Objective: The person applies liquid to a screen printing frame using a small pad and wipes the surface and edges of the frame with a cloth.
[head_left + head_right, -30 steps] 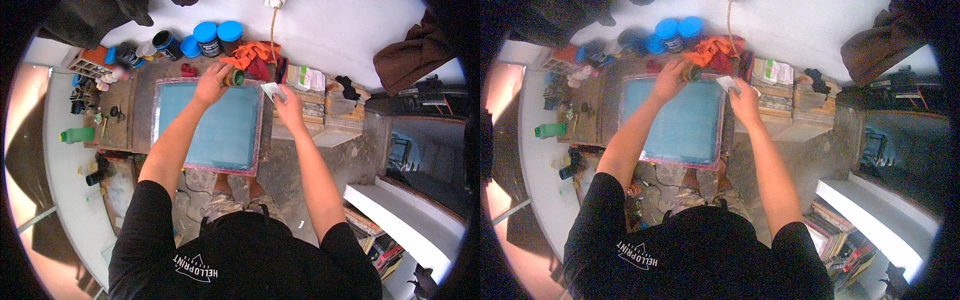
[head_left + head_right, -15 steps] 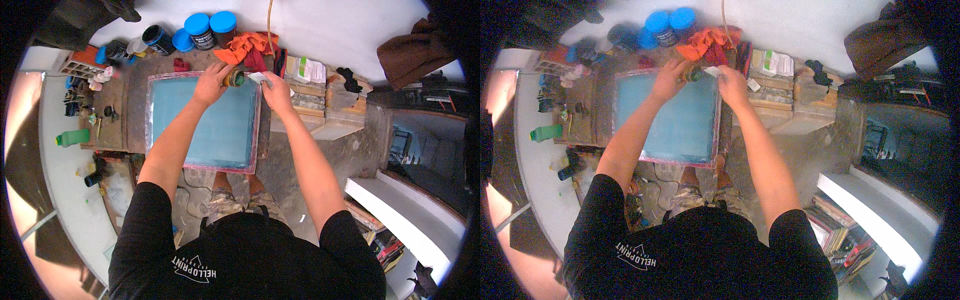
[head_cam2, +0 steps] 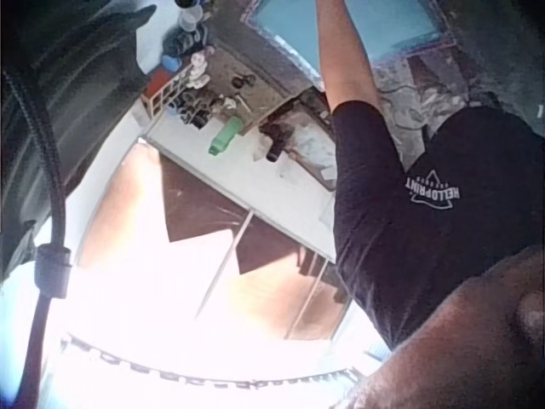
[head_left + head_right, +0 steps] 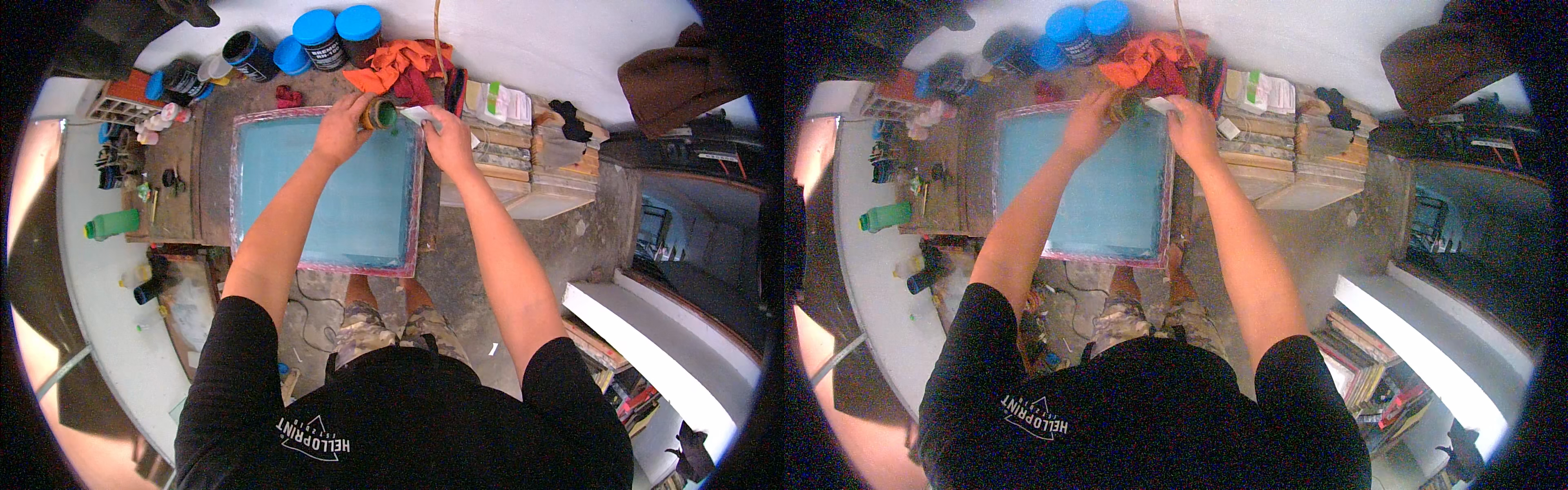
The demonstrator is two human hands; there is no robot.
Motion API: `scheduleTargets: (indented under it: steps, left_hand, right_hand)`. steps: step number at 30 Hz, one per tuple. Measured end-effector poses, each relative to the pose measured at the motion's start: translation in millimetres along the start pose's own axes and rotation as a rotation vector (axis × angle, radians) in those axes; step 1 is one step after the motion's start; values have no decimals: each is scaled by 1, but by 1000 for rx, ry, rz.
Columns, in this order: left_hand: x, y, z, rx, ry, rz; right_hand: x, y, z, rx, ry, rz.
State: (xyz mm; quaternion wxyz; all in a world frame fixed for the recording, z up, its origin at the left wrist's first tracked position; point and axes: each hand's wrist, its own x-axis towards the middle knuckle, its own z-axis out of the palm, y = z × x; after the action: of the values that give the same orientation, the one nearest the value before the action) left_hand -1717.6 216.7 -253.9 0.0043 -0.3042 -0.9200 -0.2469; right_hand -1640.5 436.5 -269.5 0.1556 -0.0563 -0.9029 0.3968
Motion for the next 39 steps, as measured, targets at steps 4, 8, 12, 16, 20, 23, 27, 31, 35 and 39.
scheduleTargets:
  steps: [4,8,12,16,20,23,27,31,35,39]
  left_hand:
    - [0,0,-3,-75,4,-56]
    - [-1,3,-8,-153,21,-63]
    - [-2,7,-16,-206,67,-46]
    - [-2,3,-15,-263,60,-48]
    - [-7,0,-13,-260,107,-82]
    - [-6,4,-16,-316,110,-140]
    - [-3,5,-22,-397,109,-155]
    - [2,0,-19,-418,150,-61]
    - [1,-2,-19,-406,167,-77]
    - [1,3,-16,-462,195,-72]
  right_hand:
    - [5,-9,-4,32,-4,-63]
    - [11,-15,-4,96,-16,-40]
    - [11,-34,-7,177,0,40]
    - [9,-39,-8,100,-15,-37]
    - [3,-50,-15,85,-53,-138]
    - [1,-47,-11,145,-40,-187]
    - [0,-31,-1,139,72,-5]
    - [10,-17,7,185,71,63]
    - [3,-46,-3,589,-67,386]
    - [-8,-69,-3,982,-47,610]
